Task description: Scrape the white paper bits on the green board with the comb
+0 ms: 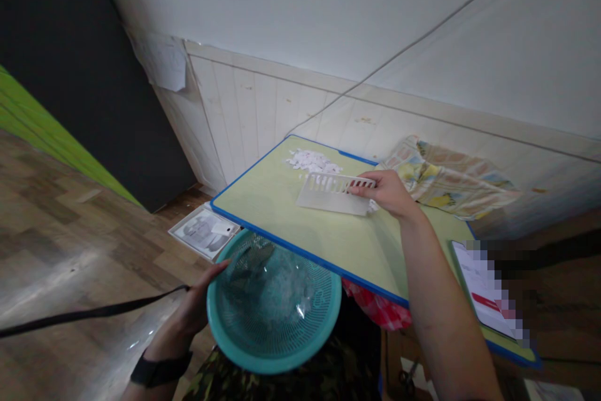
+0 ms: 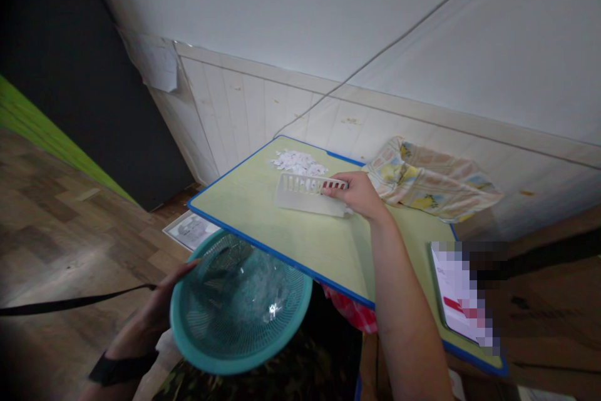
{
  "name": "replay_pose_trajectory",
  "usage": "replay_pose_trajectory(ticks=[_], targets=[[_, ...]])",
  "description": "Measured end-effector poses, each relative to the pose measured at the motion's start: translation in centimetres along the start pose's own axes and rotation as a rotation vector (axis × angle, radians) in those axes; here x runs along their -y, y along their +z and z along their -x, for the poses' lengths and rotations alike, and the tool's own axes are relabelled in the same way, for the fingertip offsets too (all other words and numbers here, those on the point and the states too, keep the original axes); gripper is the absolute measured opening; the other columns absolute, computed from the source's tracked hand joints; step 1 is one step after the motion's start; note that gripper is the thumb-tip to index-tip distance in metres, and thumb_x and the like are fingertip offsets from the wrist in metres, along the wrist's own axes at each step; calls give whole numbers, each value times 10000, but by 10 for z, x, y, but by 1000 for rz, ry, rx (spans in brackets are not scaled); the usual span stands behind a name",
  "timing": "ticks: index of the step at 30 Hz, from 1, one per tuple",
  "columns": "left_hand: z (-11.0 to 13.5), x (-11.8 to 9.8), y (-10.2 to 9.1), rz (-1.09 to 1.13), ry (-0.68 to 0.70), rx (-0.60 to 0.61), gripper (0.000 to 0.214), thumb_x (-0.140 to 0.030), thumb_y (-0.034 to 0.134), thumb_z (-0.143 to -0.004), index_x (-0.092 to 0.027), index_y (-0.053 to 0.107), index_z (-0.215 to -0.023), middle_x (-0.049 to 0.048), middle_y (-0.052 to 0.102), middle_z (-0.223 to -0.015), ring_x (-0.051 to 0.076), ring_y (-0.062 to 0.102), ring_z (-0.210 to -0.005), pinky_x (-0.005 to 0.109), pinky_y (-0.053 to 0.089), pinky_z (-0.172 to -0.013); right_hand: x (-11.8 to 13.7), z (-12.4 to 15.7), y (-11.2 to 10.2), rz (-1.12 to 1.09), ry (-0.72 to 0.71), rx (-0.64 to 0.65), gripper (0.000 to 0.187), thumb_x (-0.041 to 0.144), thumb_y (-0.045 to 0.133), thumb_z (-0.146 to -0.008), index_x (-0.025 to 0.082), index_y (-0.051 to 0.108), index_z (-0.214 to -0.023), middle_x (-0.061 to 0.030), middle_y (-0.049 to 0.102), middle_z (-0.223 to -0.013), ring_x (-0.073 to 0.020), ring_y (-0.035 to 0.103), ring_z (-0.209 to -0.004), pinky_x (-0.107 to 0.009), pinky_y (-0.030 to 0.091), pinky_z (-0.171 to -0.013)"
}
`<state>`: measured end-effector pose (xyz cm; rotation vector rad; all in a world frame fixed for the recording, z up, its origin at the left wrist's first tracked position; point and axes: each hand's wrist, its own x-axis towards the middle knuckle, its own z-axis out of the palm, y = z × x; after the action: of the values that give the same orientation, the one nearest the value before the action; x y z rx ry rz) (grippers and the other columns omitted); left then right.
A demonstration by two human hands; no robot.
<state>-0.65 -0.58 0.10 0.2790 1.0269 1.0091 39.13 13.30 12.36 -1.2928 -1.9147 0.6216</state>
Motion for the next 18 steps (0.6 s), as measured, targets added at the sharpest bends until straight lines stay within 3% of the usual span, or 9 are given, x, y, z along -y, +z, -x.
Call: replay_pose_trajectory(ticks=[6, 13, 18], targets=[[2, -2, 2, 9, 0, -7, 162, -138, 662, -883, -132, 823, -874, 79, 823, -635, 262, 771, -527, 312, 625, -519, -13, -2, -2, -60, 68, 39, 446, 461, 841, -670, 135, 778, -968, -56, 745, -817, -196, 619, -677, -283, 452, -586], [5, -3, 4, 26, 6, -32, 229, -127, 622, -904, -122, 825, -799, 84, 820, -627, 274, 785, -561, 340, 653, -602, -9, -3, 12, -89, 134, 137, 378, 432, 866, -605, 138, 703, -777, 10, 637, -639, -139, 530, -568, -252, 371, -522], [5, -1, 1, 17, 52, 33, 229, -115, 622, -902, -106, 832, -811, 98, 822, -635, 257, 763, -500, 326, 644, -547, -11, -1, 4, -205, 172, 112, 393, 432, 871, -608, 143, 700, -813, -10, 677, -694, -144, 567, -596, -251, 397, -544]])
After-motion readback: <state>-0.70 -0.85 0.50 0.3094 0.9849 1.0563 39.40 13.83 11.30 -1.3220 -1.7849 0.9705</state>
